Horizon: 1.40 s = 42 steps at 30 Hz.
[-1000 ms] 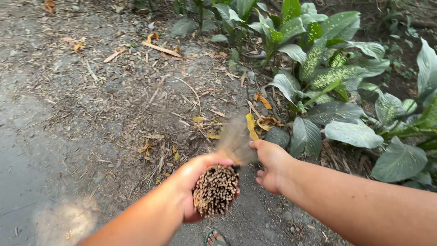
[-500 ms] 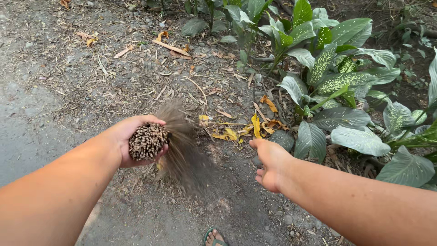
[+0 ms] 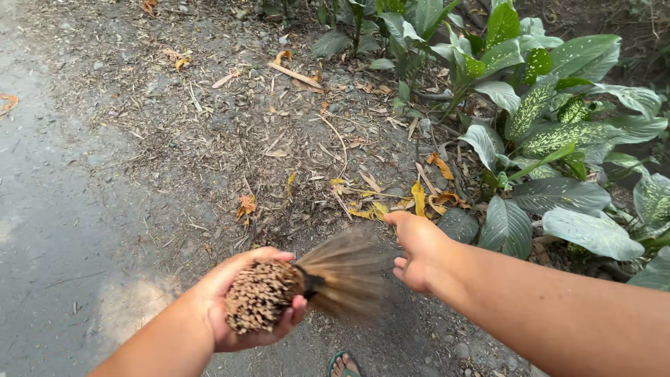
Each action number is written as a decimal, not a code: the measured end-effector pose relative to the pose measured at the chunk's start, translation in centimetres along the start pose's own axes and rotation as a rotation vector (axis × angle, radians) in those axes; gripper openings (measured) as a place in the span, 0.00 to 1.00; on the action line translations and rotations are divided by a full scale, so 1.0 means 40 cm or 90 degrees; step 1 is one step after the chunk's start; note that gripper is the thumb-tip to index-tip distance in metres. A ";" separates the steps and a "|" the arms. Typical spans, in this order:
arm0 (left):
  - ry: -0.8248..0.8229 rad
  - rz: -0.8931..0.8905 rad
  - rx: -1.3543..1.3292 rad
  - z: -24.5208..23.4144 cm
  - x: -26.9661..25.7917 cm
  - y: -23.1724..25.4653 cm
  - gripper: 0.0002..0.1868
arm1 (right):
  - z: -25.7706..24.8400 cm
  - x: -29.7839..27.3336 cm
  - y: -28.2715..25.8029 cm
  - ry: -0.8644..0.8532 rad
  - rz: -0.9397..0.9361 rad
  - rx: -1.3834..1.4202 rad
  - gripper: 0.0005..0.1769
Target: The person sweeps dry leaves and debris on a dirt path using a handheld broom made of sticks.
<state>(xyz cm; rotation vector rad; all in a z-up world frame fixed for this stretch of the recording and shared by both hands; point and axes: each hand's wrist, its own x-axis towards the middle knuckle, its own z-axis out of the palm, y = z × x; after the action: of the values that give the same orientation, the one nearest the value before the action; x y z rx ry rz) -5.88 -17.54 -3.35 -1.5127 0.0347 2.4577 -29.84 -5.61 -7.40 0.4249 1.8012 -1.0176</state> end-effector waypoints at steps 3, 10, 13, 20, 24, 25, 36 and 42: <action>0.076 -0.050 0.059 -0.026 0.008 0.049 0.18 | 0.001 -0.008 -0.004 0.007 -0.004 0.003 0.44; 0.229 0.217 0.293 0.044 -0.003 0.207 0.13 | -0.038 0.011 0.000 0.010 0.010 0.026 0.43; 0.180 0.261 0.393 0.129 0.079 0.207 0.07 | -0.066 0.038 0.001 0.014 0.005 0.053 0.43; -0.089 0.174 0.338 0.374 0.240 0.017 0.11 | -0.171 0.129 0.000 0.028 0.031 0.101 0.41; -0.232 0.008 0.260 0.489 0.286 -0.038 0.13 | -0.305 0.198 0.033 -0.086 0.112 0.140 0.25; -0.211 -0.059 0.178 0.511 0.313 -0.060 0.18 | -0.345 0.214 0.053 -0.070 0.115 0.152 0.25; -0.140 -0.038 0.042 0.529 0.621 -0.050 0.15 | -0.521 0.199 0.032 0.082 0.160 0.177 0.42; -0.016 0.194 0.012 0.436 0.447 0.250 0.17 | -0.447 0.223 -0.018 -0.027 0.158 0.117 0.52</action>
<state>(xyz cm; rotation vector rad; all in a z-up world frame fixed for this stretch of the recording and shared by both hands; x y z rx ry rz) -31.07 -20.90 -12.22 -1.5686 0.3053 2.6986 -44.82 6.81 -11.97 0.7169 1.5775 -1.0118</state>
